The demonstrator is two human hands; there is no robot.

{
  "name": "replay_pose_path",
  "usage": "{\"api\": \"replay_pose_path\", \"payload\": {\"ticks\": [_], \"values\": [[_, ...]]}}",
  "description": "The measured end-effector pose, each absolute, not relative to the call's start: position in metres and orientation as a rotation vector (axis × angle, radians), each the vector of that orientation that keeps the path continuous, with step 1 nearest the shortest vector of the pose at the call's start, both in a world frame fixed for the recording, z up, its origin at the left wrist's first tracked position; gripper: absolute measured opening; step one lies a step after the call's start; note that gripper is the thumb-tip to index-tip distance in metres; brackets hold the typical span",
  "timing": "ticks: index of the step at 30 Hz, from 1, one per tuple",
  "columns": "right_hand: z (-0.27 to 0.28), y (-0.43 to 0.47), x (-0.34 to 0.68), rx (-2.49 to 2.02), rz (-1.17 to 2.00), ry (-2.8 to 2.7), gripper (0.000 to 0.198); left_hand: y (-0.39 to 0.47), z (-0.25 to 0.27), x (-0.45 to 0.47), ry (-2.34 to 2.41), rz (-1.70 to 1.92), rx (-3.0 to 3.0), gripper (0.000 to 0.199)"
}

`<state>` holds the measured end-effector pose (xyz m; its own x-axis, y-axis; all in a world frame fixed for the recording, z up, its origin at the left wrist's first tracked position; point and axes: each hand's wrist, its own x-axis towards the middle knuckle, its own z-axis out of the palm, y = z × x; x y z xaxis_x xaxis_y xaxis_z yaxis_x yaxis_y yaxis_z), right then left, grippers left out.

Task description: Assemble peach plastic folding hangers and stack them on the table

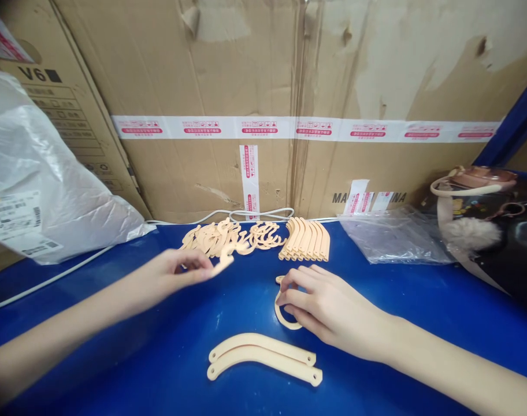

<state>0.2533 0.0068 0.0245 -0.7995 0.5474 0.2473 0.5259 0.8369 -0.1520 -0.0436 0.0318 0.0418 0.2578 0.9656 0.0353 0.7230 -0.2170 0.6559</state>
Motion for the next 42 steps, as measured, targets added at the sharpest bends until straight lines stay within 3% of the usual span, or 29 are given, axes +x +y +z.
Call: {"api": "replay_pose_path", "payload": {"ticks": [10, 23, 42], "values": [[0.023, 0.008, 0.256, -0.824, 0.229, -2.712, 0.023, 0.012, 0.022, -0.033, 1.505, 0.318, 2.066, 0.017], [0.022, 0.005, 0.260, -0.820, 0.231, -2.709, 0.022, 0.102, 0.063, -0.028, 2.196, 0.337, 2.340, 0.038], [0.021, 0.004, 0.262, -0.819, 0.224, -2.726, 0.023, 0.098, 0.068, -0.020, 1.871, 0.076, 2.522, 0.027]]}}
